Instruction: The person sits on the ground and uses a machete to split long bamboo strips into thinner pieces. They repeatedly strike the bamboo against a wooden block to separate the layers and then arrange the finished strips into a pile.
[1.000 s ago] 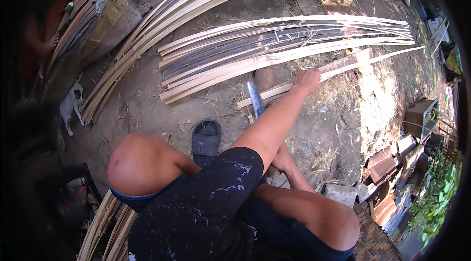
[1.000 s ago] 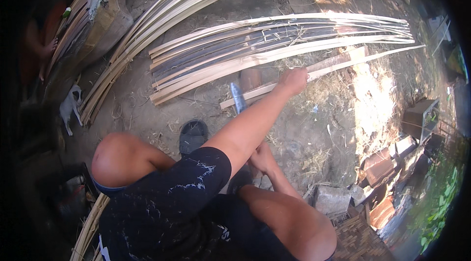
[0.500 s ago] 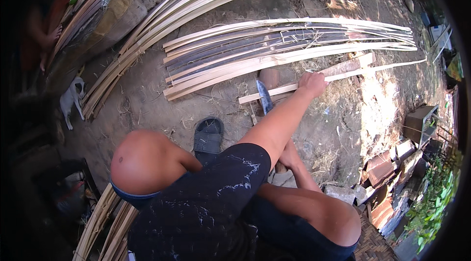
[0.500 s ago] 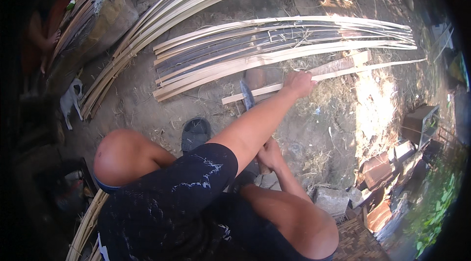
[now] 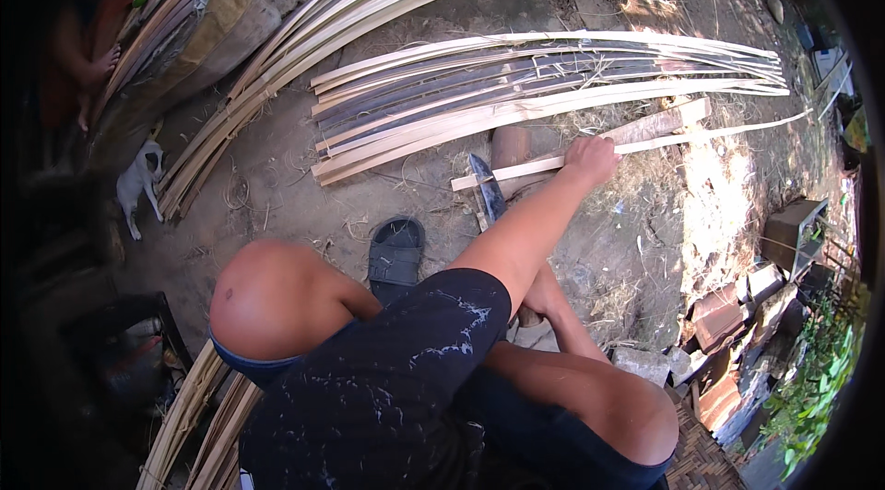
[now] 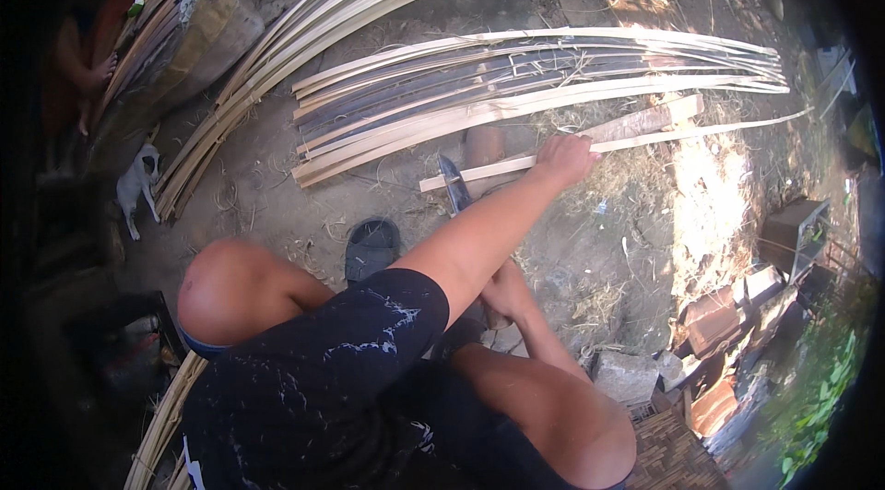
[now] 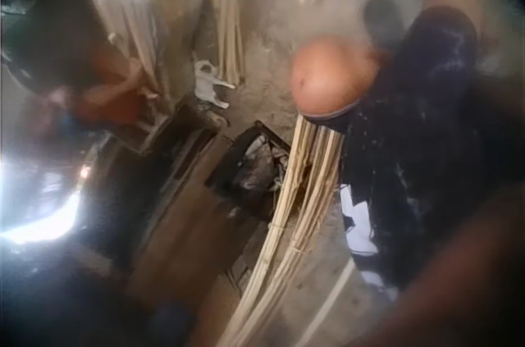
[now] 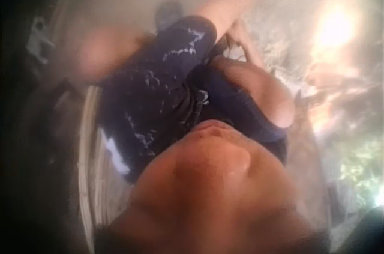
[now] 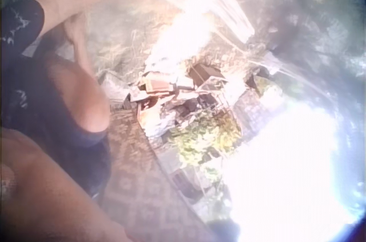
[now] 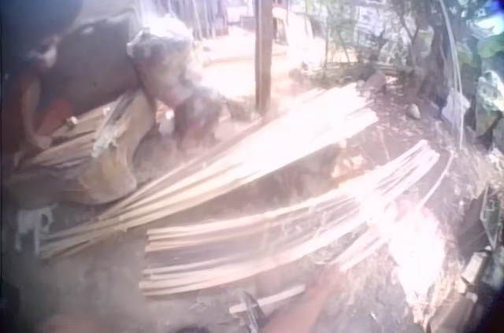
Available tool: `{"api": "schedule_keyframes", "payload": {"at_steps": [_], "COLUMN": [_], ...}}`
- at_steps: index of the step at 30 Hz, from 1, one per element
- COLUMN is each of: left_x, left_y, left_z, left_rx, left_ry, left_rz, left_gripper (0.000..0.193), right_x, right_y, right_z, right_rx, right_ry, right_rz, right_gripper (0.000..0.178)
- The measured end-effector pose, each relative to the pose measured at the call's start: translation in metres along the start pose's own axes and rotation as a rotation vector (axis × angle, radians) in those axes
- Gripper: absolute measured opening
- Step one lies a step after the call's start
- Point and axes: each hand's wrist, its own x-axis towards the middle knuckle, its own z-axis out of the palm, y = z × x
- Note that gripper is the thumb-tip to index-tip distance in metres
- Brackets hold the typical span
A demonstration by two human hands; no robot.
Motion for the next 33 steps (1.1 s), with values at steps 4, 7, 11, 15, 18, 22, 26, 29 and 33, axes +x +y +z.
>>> {"api": "schedule_keyframes", "payload": {"at_steps": [4,7,11,15,18,22,26,29,33], "left_x": [0.001,0.001,0.001,-0.002,-0.005,-0.005,-0.01,-0.006,-0.044], "left_y": [0.0,0.0,0.002,-0.006,-0.001,-0.003,-0.028,-0.043,-0.059], "left_z": [0.004,0.003,0.004,-0.003,-0.001,-0.003,-0.015,-0.069,-0.193], "left_rx": [-0.005,0.003,0.003,0.006,0.012,-0.011,0.13,0.541,0.968], "left_ry": [-0.002,-0.038,-0.053,-0.029,-0.027,-0.037,-0.13,-0.119,-0.481], "left_rz": [-0.028,-0.042,-0.052,-0.034,-0.001,-0.005,0.062,0.369,0.512], "left_gripper": [0.036,0.037,0.038,0.039,0.039,0.038,0.038,0.038,0.043], "right_x": [0.008,0.002,-0.003,-0.009,-0.007,-0.029,-0.014,-0.004,-0.008], "right_y": [0.007,-0.012,0.016,-0.011,-0.025,-0.048,-0.024,0.011,0.031], "right_z": [-0.008,-0.005,0.019,0.027,0.007,0.021,0.03,0.014,-0.016], "right_rx": [0.38,-0.032,0.266,0.057,0.155,-0.151,0.433,0.727,0.275], "right_ry": [-0.004,-0.217,0.104,0.062,-0.211,-0.495,-0.251,0.179,0.329], "right_rz": [0.329,0.162,0.257,0.132,0.15,-0.174,0.265,0.428,0.346], "right_gripper": [0.058,0.052,0.056,0.051,0.047,0.036,0.021,0.019,0.028]}}
